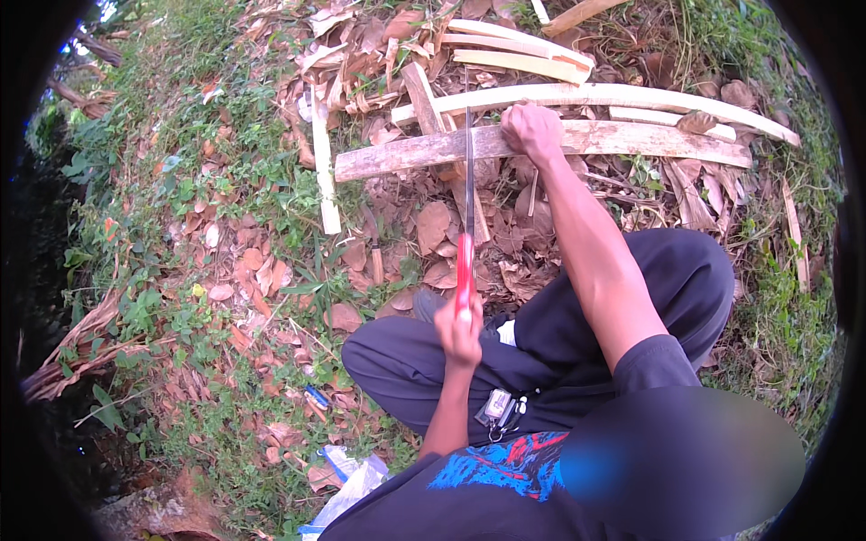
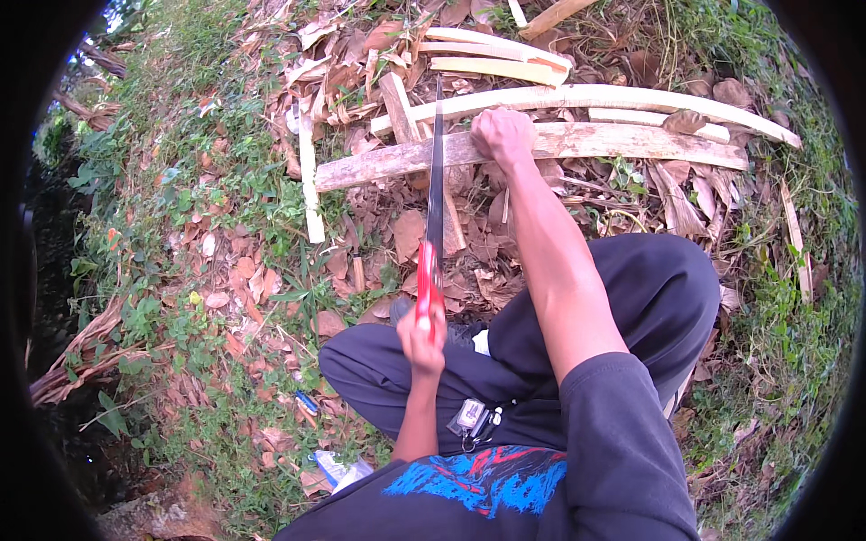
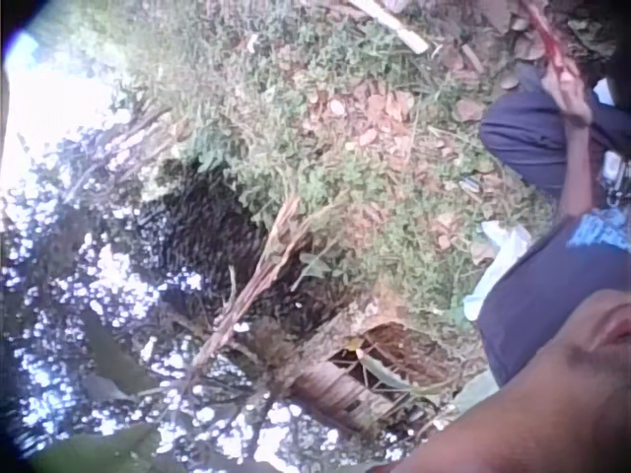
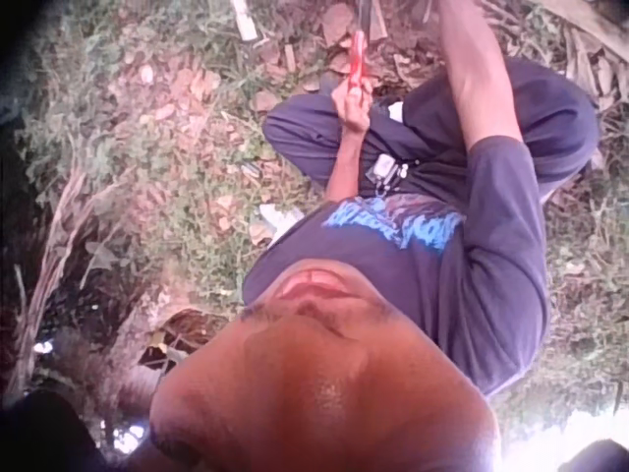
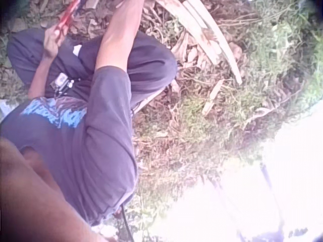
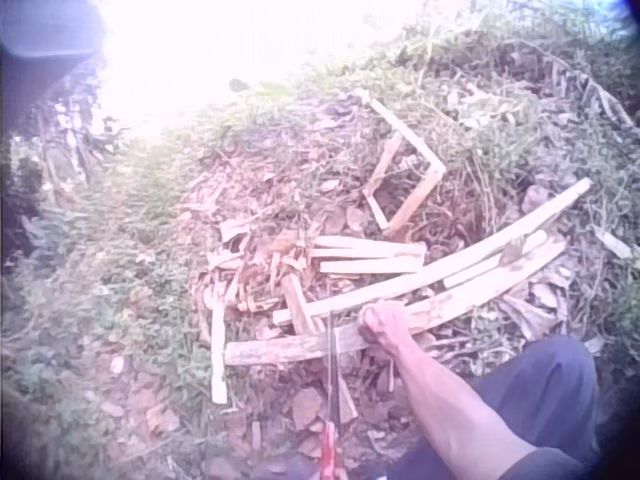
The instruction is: The person sits on the ground and uses a red hand saw to cut thin wooden strips. They hold the wood steady with one hand while sawing with the other, producing small cut pieces that accumulate on the ground.
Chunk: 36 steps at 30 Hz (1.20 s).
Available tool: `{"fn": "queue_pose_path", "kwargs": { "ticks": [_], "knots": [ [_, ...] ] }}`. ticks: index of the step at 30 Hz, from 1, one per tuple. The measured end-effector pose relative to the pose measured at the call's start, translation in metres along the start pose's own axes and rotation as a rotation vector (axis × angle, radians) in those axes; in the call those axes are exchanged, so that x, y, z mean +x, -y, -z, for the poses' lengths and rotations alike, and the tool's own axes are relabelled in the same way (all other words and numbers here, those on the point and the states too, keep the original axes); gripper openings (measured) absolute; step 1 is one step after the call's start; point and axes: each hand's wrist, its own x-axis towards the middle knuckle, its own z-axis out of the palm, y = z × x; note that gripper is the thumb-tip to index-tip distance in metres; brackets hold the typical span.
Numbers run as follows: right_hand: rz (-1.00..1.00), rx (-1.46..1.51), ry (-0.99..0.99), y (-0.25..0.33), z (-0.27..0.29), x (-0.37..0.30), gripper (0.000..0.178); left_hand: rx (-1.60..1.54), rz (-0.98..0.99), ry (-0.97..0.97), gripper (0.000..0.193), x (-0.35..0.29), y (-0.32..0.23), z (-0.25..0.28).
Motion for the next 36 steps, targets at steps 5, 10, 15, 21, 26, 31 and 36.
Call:
{"fn": "queue_pose_path", "kwargs": {
  "ticks": [5,10,15,21,26,31,36],
  "knots": [
    [-0.157,0.002,-0.004,-0.006,-0.007,0.002,0.025,0.263,-0.209,-0.018,0.02,0.028,0.01,-0.019],
    [-0.146,-0.027,0.137,-0.008,0.014,0.008,0.027,-0.082,0.029,-0.022,0.038,0.015,0.015,-0.018],
    [-0.02,-0.068,-0.054,-0.011,-0.008,0.004,0.028,0.157,-0.091,-0.096,0.038,0.032,-0.013,-0.029],
    [0.002,-0.099,0.011,-0.011,-0.006,0.004,0.027,-0.117,0.184,-0.068,0.043,-0.04,-0.021,-0.002],
    [0.061,-0.042,0.036,0.011,0.002,-0.002,0.032,0.108,0.029,0.007,0.027,0.041,-0.023,-0.035],
    [-0.005,-0.098,0.055,-0.003,-0.001,0.002,0.034,0.047,0.092,-0.022,0.03,-0.04,-0.042,-0.015],
    [0.146,-0.139,-0.074,0.007,0.014,0.0,0.046,-0.057,0.022,0.015,0.027,0.074,-0.013,-0.032]
  ]
}}
